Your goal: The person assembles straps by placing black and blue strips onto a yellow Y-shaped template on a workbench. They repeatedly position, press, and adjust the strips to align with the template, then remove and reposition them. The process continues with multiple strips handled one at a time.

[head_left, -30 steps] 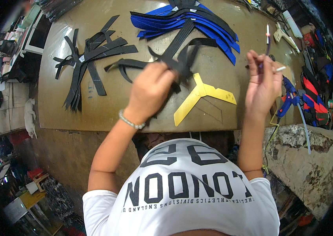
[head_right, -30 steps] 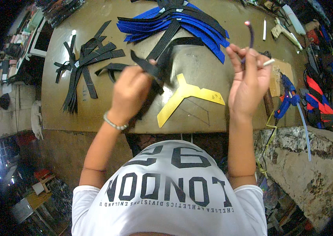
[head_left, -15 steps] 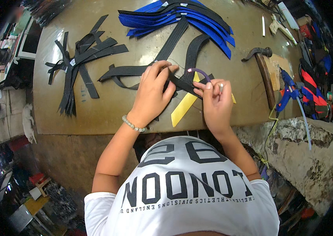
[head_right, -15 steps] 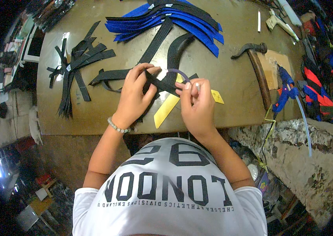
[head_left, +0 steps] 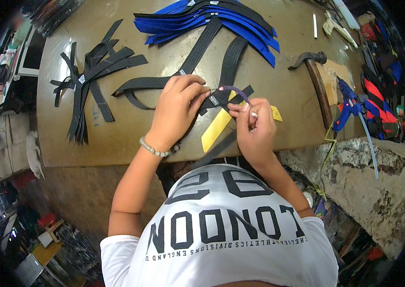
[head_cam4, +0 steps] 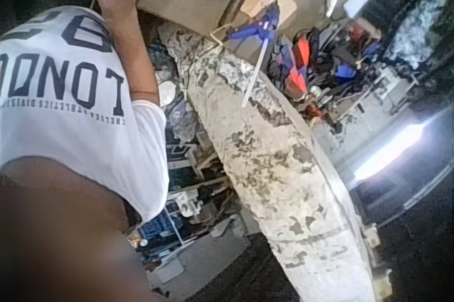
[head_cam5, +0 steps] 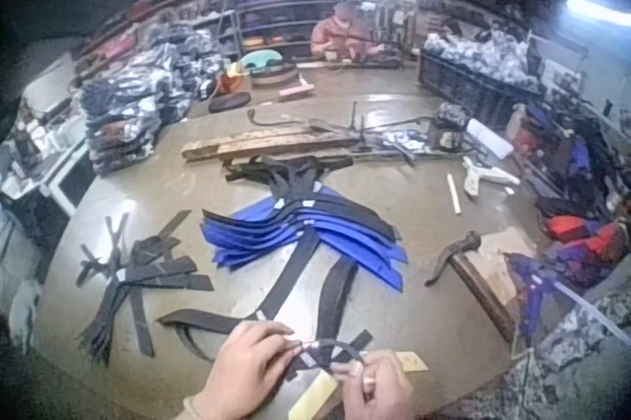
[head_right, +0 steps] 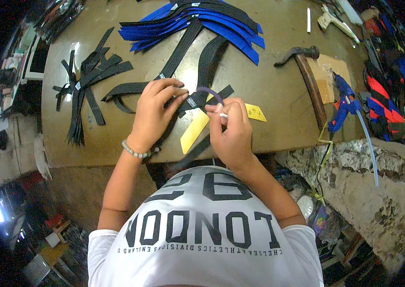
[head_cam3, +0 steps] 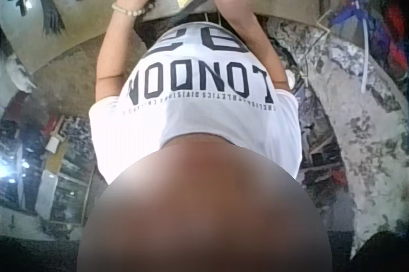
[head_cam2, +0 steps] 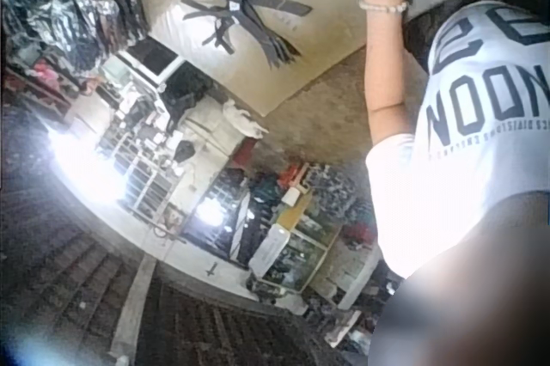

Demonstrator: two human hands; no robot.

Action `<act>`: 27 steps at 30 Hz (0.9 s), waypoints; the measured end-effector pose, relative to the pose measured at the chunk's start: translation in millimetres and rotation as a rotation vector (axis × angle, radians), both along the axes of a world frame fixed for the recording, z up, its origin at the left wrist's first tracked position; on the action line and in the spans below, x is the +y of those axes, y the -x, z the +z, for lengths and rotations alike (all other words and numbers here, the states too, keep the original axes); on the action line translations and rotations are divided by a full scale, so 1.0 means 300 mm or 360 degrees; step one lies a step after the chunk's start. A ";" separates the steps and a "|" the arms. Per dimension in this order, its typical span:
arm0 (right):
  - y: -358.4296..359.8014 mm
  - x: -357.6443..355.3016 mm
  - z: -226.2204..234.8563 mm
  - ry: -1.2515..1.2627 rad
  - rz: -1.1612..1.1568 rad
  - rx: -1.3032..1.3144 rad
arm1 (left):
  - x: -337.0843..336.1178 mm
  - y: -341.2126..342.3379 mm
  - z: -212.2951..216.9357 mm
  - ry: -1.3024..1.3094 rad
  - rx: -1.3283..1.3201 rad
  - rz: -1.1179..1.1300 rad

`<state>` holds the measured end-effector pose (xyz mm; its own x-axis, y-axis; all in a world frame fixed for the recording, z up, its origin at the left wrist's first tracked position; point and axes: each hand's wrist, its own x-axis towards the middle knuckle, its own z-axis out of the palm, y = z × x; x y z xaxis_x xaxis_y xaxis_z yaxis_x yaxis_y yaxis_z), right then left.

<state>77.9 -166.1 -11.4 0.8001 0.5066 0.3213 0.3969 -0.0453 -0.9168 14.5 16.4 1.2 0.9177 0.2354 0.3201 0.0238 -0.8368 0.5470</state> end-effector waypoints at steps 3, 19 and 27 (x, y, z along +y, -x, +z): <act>0.001 -0.006 -0.017 0.0090 -0.0102 -0.0134 | -0.021 0.005 -0.027 -0.0111 -0.0216 0.0062; 0.006 -0.030 -0.010 0.0185 0.0009 -0.0301 | -0.031 0.004 -0.040 -0.0187 -0.0232 0.0136; 0.018 -0.028 0.001 0.0334 0.0029 -0.0358 | -0.030 0.005 -0.043 -0.0206 -0.0256 0.0135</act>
<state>72.4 -174.5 -11.1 0.7107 0.5945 0.3762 0.5914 -0.2153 -0.7771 13.0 7.5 -11.8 0.8312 0.2570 0.4931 0.0182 -0.8989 0.4378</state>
